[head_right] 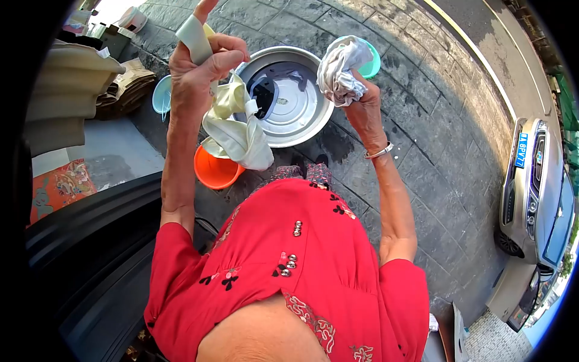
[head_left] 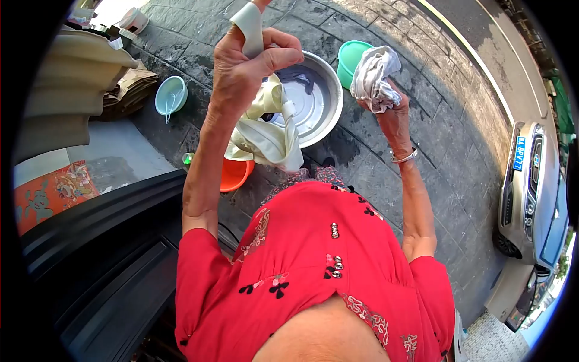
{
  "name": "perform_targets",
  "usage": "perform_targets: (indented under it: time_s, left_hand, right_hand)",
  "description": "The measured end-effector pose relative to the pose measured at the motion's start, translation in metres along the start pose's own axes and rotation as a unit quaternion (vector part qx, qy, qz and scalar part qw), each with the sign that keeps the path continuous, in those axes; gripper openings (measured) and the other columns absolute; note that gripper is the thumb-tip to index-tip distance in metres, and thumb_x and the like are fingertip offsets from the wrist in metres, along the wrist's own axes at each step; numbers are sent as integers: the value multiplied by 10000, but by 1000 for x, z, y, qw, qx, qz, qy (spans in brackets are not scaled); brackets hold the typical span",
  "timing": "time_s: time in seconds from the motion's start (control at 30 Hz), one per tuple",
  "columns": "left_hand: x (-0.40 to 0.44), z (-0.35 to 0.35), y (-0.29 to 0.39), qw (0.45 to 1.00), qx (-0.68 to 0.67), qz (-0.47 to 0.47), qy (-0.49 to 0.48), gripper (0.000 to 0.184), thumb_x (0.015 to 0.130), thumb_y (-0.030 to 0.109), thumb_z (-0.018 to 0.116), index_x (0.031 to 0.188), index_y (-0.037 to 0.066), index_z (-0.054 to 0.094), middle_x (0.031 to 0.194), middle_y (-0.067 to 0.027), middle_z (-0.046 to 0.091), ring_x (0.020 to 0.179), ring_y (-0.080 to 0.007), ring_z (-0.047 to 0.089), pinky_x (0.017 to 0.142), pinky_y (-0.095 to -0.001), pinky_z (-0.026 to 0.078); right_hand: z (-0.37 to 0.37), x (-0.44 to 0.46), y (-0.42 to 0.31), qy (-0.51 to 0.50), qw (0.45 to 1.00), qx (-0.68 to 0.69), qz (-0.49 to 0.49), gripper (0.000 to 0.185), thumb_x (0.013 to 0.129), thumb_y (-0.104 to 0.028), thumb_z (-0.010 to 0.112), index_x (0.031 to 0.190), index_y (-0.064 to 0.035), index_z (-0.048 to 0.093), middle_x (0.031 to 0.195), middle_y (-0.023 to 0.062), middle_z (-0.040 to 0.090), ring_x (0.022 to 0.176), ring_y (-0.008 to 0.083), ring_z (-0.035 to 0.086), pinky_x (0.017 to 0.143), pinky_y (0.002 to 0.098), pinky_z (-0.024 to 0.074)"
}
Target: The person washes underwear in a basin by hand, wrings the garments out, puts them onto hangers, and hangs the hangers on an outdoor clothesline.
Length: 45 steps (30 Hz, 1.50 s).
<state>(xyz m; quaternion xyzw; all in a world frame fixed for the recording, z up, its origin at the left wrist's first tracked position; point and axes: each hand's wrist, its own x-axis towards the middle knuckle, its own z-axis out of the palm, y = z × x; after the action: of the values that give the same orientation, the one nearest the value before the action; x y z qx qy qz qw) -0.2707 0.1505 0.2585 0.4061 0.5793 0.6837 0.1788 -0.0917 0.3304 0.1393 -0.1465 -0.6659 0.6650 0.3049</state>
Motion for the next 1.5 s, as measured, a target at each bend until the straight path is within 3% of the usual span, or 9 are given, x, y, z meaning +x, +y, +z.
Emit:
perform_targets:
  time_s: [0.03,0.07,0.13,0.27,0.33,0.53,0.97,1.1,1.5]
  left_hand:
    - [-2,1,11,994,-64,-75,36,445,765,30,650,1174,25,477,766,-53,643,612,-36,514,523,-187,380]
    - [-2,1,20,979,-125,-149,63,191,749,20,631,937,-9,656,735,-41,637,630,-72,563,588,-206,424]
    - [-12,0,-15,977,-173,-117,40,747,784,53,680,1417,61,283,934,-89,632,580,3,452,468,-144,339]
    - [-21,20,-40,969,-122,-214,2,955,731,188,777,1445,64,154,1105,-147,556,668,-40,496,473,-157,361]
    - [-24,25,-49,956,-98,-271,-55,996,696,255,808,1441,61,176,1123,-129,557,813,-119,566,550,-212,448]
    - [-38,35,-55,915,-138,-307,-224,665,760,305,743,1308,50,467,1014,-40,610,909,-99,589,703,-253,506]
    - [17,92,-80,876,-384,-286,59,148,810,129,679,928,57,624,734,13,589,538,-22,501,445,-157,413]
    - [40,132,-88,859,-442,-243,88,118,811,127,682,905,85,625,677,54,541,449,8,325,428,-144,266]
    - [114,264,-115,916,-325,-208,109,136,841,117,645,963,68,611,664,55,526,428,-14,283,464,-179,266]
  right_hand:
    - [1,4,-6,-27,986,-135,-96,276,781,23,681,1049,-12,628,951,16,661,843,69,593,749,225,492]
    - [10,1,-8,-25,993,117,-12,267,778,29,681,1037,-7,623,956,15,654,855,64,582,754,232,491]
    - [14,3,-24,-61,992,-82,-73,223,796,5,675,1012,-17,628,967,24,650,869,78,593,753,244,496]
    - [33,10,-41,-104,956,-182,-204,190,807,-16,669,993,-23,633,976,39,650,860,88,600,746,250,500]
    - [43,4,-45,-36,998,44,-2,180,824,-39,659,1001,-23,629,968,45,650,855,90,602,738,245,500]
    - [34,7,-48,-26,951,295,94,224,858,-56,604,1069,-28,535,959,168,638,784,195,648,649,310,551]
    - [-139,-43,34,-75,735,667,98,500,927,-294,455,1326,2,400,1405,175,382,1254,317,418,1044,530,328]
    - [-207,-43,61,-39,736,647,197,602,855,-195,583,1359,29,339,1386,312,317,1273,384,385,957,505,453]
    - [-367,23,-9,95,908,387,126,670,694,23,638,1324,-4,411,1156,152,585,913,206,626,696,299,539]
